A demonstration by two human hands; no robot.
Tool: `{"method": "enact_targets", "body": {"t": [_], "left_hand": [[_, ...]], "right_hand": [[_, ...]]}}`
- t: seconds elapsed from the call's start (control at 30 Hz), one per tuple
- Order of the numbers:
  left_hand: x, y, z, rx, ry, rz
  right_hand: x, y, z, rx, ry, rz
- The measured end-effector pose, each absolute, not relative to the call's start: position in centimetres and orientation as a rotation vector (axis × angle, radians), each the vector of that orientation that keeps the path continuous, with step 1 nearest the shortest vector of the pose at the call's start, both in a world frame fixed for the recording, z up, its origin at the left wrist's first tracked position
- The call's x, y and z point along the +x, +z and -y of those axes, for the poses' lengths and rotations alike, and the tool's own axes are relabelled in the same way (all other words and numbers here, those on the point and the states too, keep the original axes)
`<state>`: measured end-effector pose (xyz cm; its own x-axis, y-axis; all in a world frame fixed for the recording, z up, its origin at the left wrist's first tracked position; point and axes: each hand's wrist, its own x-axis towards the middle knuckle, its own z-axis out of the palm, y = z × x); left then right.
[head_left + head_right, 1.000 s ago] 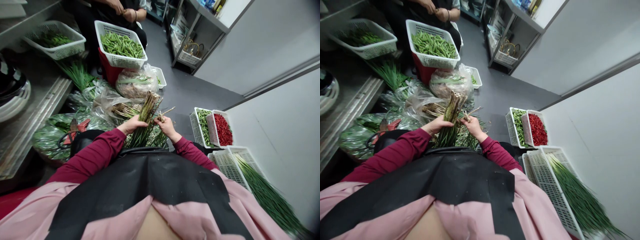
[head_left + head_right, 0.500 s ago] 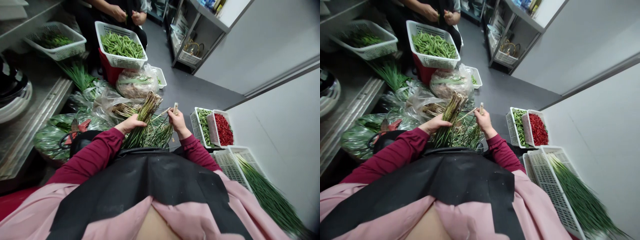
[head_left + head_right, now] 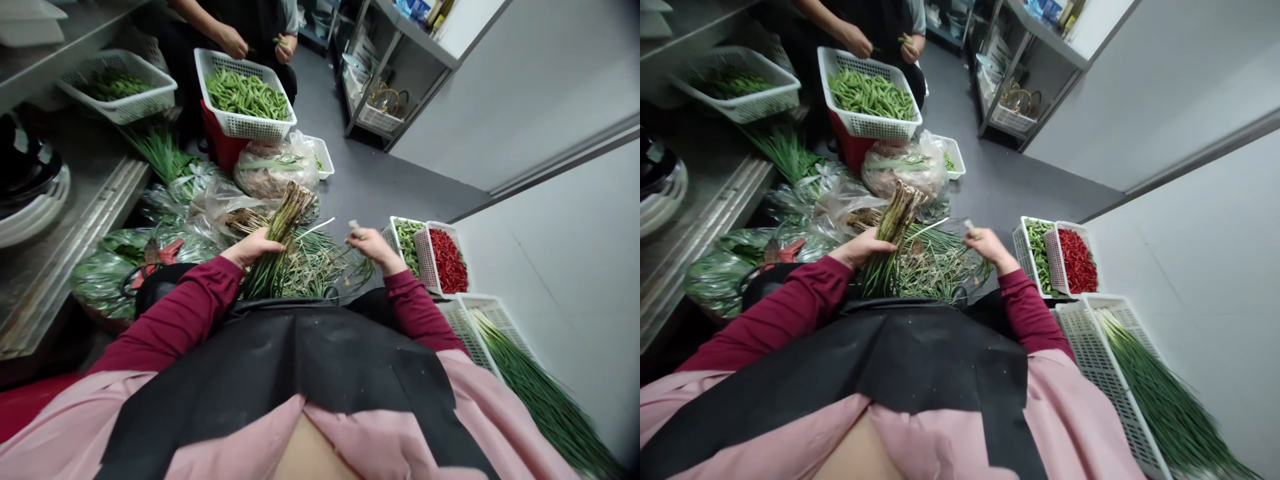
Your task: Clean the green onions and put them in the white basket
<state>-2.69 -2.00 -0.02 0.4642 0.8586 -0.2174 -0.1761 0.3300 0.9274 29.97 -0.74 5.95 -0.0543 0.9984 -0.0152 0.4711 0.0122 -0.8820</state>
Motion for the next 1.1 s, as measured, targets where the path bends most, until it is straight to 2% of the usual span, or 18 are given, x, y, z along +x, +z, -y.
{"method": "enact_targets", "body": {"t": [0.07,0.17,0.43,0.53,0.7,0.8,0.87,0.97,1.1], "left_hand": [[-2.6,-0.1,1.9,0.998,0.791,-0.818],[-2.4,0.0,1.9,0.962,0.778,-0.815],[-1.0,0.2,1.9,0.870,0.664,-0.760],[-0.8,0.2,1.7,0.846,0.684,-0.753],[-1.2,0.2,1.5,0.850,0.714,-0.741],[-1.0,0.1,1.4,0.838,0.759,-0.786],[-0.7,-0.1,1.4,0.838,0.789,-0.801],[-0.3,-0.2,1.5,0.865,0.788,-0.778],[-0.1,-0.3,1.5,0.910,0.800,-0.774]], "right_hand": [[27.5,3.8,1.6,-1.645,1.113,1.793],[24.3,2.0,2.0,-1.739,1.081,1.754],[19.4,4.8,1.8,-1.258,1.467,1.150],[19.7,4.8,0.9,-1.318,1.259,1.092],[23.7,5.8,0.0,-1.303,0.588,1.123],[24.4,6.5,1.1,-1.327,0.415,1.289],[23.1,6.0,2.4,-1.336,0.483,1.540],[19.8,3.8,3.8,-1.360,0.753,1.869],[17.6,1.7,4.1,-1.436,1.032,1.766]]}}
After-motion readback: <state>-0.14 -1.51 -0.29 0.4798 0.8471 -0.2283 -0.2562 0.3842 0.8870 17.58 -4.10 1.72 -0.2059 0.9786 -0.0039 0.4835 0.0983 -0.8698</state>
